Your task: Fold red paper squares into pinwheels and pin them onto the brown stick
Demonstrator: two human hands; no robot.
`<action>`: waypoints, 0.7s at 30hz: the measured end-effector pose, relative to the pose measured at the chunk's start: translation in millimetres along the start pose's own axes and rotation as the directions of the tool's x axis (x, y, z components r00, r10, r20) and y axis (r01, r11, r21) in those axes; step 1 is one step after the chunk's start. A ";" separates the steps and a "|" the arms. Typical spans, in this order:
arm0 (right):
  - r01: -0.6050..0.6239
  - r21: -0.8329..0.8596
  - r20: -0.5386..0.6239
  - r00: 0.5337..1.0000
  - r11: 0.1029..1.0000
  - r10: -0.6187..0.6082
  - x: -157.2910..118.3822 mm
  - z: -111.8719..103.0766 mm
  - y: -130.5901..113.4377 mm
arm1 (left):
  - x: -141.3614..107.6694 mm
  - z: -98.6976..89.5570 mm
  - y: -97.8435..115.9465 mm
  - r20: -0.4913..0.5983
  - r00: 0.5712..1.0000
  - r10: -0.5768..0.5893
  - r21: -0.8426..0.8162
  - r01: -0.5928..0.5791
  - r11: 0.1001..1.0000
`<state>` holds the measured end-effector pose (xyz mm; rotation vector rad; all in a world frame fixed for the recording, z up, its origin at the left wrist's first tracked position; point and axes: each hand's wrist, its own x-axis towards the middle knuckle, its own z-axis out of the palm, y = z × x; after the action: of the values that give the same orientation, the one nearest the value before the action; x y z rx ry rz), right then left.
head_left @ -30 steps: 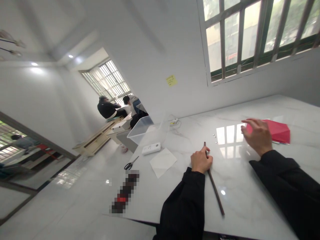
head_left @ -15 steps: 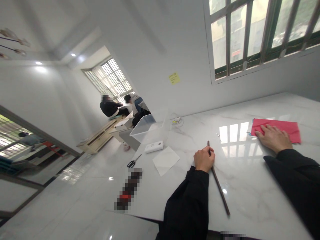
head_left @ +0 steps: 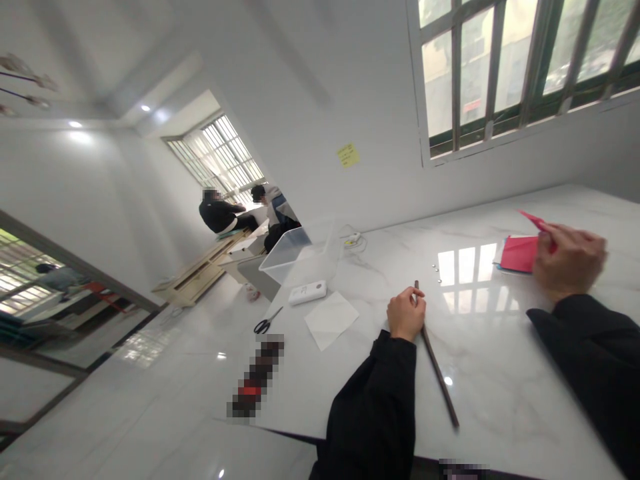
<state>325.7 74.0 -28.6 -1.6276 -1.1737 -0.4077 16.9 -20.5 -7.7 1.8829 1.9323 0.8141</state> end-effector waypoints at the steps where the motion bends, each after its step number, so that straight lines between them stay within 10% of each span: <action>1: 0.037 0.055 -0.038 0.999 0.998 -0.035 1.5 -4.6 -10.6 | 0.9 0.6 -0.4 -0.032 0.999 0.002 -0.055 -0.004 0.998; 4: 0.043 0.229 -0.065 0.997 0.972 -0.029 -3.6 -17.1 -46.8 | 4.8 1.9 -1.8 -0.142 0.990 -0.011 -0.267 -0.028 0.963; 7: -0.206 0.477 0.125 0.978 0.854 0.166 -22.2 -23.5 -79.5 | 9.0 2.2 -3.1 -0.197 0.979 -0.046 -0.507 -0.061 0.860; 10: -0.599 0.676 0.525 0.800 0.430 0.290 -44.1 -22.0 -100.5 | 12.4 3.2 -4.0 -0.160 0.985 -0.069 -0.688 -0.061 0.723; 13: -0.794 0.596 0.777 0.608 0.116 0.163 -60.0 -17.0 -110.8 | 15.2 6.0 -4.8 -0.064 0.995 -0.074 -0.812 -0.009 0.583; 21: -0.915 0.374 0.927 0.371 0.153 -0.048 -75.8 -17.3 -117.8 | 19.6 9.7 -8.3 -0.044 0.996 -0.072 -0.898 -0.008 0.439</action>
<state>196.3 19.6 -14.2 -0.9063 -0.9209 1.5281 14.5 0.8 -17.2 1.1048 1.0837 1.5268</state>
